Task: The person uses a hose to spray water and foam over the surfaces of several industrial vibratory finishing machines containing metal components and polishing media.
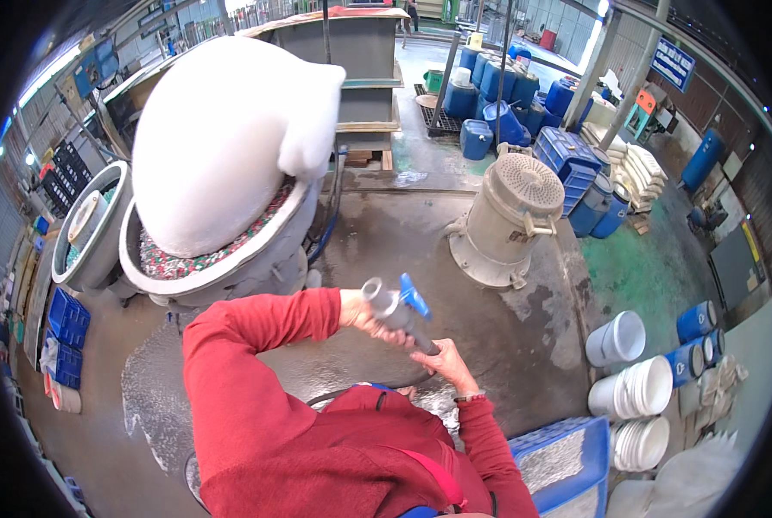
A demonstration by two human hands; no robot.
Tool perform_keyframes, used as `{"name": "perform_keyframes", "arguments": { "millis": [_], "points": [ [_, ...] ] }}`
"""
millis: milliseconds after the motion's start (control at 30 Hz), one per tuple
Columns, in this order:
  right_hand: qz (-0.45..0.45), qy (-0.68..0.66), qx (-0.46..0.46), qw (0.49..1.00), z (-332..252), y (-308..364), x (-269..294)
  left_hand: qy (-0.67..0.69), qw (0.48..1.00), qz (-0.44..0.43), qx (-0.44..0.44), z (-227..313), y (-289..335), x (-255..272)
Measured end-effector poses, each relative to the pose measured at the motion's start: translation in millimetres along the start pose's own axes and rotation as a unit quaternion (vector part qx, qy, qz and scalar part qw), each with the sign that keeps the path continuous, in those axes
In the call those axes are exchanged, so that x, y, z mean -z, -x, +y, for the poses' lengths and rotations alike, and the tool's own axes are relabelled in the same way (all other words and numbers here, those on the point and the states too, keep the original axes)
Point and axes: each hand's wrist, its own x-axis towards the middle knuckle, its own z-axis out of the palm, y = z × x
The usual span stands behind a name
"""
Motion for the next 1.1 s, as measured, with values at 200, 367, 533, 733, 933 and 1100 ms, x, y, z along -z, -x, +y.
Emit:
{"name": "perform_keyframes", "arguments": {
  "millis": [200,367,533,733,933,1100],
  "points": [
    [0.205,-0.214,-0.072,0.952,0.2,-113.6,131.0,-0.415,0.739,0.318,-0.424,229.6,-39.4,-22.9],
    [0.074,-0.342,-0.098,0.932,0.7,-257.1,208.0,-0.702,0.051,0.470,-0.533,361.0,-48.5,-73.5],
    [-0.067,-0.284,-0.024,0.956,-71.1,-378.4,264.5,-0.700,0.034,0.606,-0.375,496.8,-82.5,-25.3],
    [-0.166,-0.127,-0.002,0.978,-115.0,-514.4,292.7,-0.697,-0.076,0.693,-0.166,591.3,-28.9,-20.5],
    [-0.227,0.058,0.028,0.972,-123.6,-661.9,290.1,-0.699,0.012,0.712,-0.059,684.1,53.9,51.5],
    [-0.287,0.124,0.028,0.949,-167.8,-794.4,290.4,-0.603,0.022,0.788,-0.118,758.6,114.9,97.3]
  ]
}}
